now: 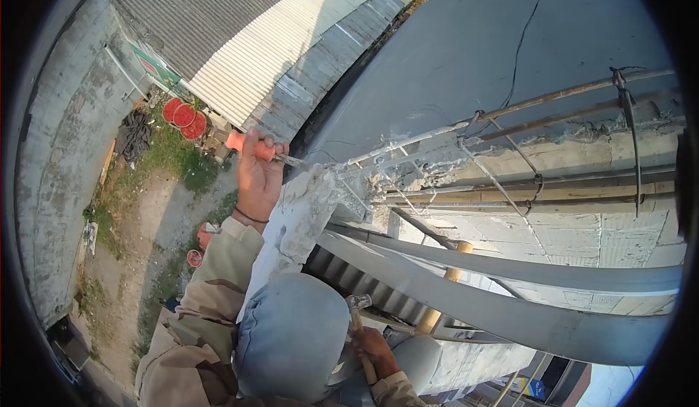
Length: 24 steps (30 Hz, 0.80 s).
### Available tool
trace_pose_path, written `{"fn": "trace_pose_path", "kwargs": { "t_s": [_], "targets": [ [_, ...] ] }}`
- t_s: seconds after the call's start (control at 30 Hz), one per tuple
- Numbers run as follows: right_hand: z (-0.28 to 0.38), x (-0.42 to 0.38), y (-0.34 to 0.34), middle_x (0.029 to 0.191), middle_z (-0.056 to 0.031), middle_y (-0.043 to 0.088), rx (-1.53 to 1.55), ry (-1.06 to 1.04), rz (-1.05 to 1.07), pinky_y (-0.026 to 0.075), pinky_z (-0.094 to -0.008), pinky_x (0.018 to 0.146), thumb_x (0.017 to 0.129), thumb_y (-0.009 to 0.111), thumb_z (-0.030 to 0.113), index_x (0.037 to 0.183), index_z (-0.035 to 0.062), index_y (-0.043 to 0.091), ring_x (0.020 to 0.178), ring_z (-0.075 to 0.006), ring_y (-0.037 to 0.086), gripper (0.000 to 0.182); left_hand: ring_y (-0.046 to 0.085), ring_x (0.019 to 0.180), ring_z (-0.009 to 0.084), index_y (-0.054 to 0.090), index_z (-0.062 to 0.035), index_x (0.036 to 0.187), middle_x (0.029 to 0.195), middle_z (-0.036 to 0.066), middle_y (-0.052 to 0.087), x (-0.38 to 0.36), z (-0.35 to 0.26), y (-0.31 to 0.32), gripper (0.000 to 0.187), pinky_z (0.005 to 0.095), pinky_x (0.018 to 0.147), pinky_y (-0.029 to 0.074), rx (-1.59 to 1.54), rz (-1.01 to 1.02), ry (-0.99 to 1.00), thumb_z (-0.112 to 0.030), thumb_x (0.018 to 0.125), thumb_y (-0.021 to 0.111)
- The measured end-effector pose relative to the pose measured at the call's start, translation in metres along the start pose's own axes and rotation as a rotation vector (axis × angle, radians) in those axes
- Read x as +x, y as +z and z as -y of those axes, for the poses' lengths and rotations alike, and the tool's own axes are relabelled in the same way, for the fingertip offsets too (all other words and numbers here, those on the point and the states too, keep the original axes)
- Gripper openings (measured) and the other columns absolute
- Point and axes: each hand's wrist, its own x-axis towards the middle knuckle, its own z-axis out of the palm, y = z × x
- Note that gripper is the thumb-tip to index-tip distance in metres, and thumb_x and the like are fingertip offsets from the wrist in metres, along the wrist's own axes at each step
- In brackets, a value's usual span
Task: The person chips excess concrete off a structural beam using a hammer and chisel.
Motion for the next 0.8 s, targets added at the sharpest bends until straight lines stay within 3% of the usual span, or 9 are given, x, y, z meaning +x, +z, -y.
{"fn": "trace_pose_path", "kwargs": {
  "t_s": [0.13,0.33,0.5,0.57,0.6,0.63,0.7,0.73,0.8],
  "targets": [
    [0.002,-0.004,-0.01,0.07,-0.0052,0.055,0.121,-0.12,0.062,0.035,-0.0289,0.043,0.105,0.057,0.026,0.1,0.0013,0.057,0.049,-0.0129,0.045,0.026,0.057,0.086,0.0201,0.058,-0.0114,0.103,0.092,0.004,0.059,-0.069,-0.064,0.03,0.011,0.0461,0.098,0.049,0.046,0.103,0.02,-0.022,0.105,0.061],
    [0.013,-0.036,-0.037,0.07,-0.0044,0.05,0.376,-0.2,0.113,0.033,-0.0294,0.044,0.105,0.053,0.026,0.101,0.0053,0.054,0.05,-0.0119,0.041,0.021,0.059,0.128,0.0388,0.036,-0.0102,0.136,0.13,0.021,0.059,-0.133,-0.105,0.112,0.044,0.0539,0.102,0.053,0.451,0.433,0.058,-0.041,0.107,0.051],
    [-0.005,-0.058,-0.089,0.068,-0.0051,0.053,0.625,-0.38,0.196,0.036,-0.0288,0.043,0.103,0.058,0.027,0.097,0.0066,0.057,0.048,-0.0116,0.042,0.021,0.065,0.118,0.0377,0.038,-0.0093,0.134,0.129,0.02,0.059,-0.2,-0.119,0.183,0.052,0.0536,0.103,0.052,0.667,0.724,0.036,-0.043,0.102,0.06],
    [-0.012,-0.08,-0.11,0.068,-0.0049,0.054,0.742,-0.393,0.196,0.038,-0.0288,0.043,0.102,0.06,0.026,0.096,0.0065,0.058,0.047,-0.0112,0.044,0.021,0.064,0.118,0.0351,0.043,-0.0091,0.131,0.121,0.016,0.063,-0.228,-0.11,0.201,0.053,0.0534,0.101,0.053,0.817,0.902,0.219,-0.043,0.098,0.068],
    [-0.02,-0.086,-0.122,0.067,-0.0046,0.053,0.781,-0.432,0.188,0.038,-0.0291,0.043,0.103,0.059,0.027,0.096,0.0058,0.058,0.047,-0.0115,0.044,0.022,0.063,0.118,0.034,0.055,-0.0067,0.121,0.11,0.012,0.066,-0.244,-0.103,0.206,0.039,0.0542,0.101,0.054,0.754,0.897,0.191,-0.027,0.094,0.076],
    [-0.028,-0.091,-0.134,0.067,-0.0043,0.052,0.82,-0.467,0.178,0.039,-0.0295,0.043,0.104,0.058,0.027,0.097,0.0051,0.057,0.046,-0.0118,0.044,0.024,0.063,0.118,0.034,0.055,-0.0067,0.121,0.11,0.012,0.066,-0.253,-0.101,0.213,0.039,0.0542,0.101,0.054,0.774,0.924,0.16,-0.027,0.094,0.076],
    [-0.04,-0.106,-0.151,0.067,-0.0033,0.052,0.944,-0.574,0.211,0.039,-0.0282,0.042,0.104,0.059,0.026,0.095,0.0063,0.057,0.046,-0.0113,0.044,0.022,0.062,0.117,0.0342,0.065,-0.0051,0.112,0.107,0.012,0.067,-0.268,-0.103,0.223,0.026,0.0533,0.102,0.053,1.164,1.289,0.207,-0.008,0.089,0.074],
    [-0.043,-0.11,-0.154,0.067,-0.0031,0.052,1.005,-0.617,0.193,0.039,-0.0276,0.042,0.104,0.059,0.025,0.094,0.0068,0.057,0.046,-0.0109,0.044,0.021,0.065,0.112,0.0335,0.071,-0.0043,0.106,0.109,0.013,0.069,-0.281,-0.107,0.232,0.027,0.046,0.097,0.056,1.455,1.363,0.281,0.003,0.081,0.071],
    [-0.052,-0.108,-0.159,0.067,-0.0029,0.052,1.099,-0.637,0.166,0.038,-0.027,0.041,0.104,0.06,0.024,0.093,0.0072,0.056,0.047,-0.0106,0.044,0.02,0.066,0.111,0.0323,0.07,-0.0046,0.11,0.112,0.014,0.07,-0.308,-0.083,0.225,0.032,0.0421,0.094,0.057,1.443,1.363,0.133,0.005,0.08,0.072]
  ]
}}
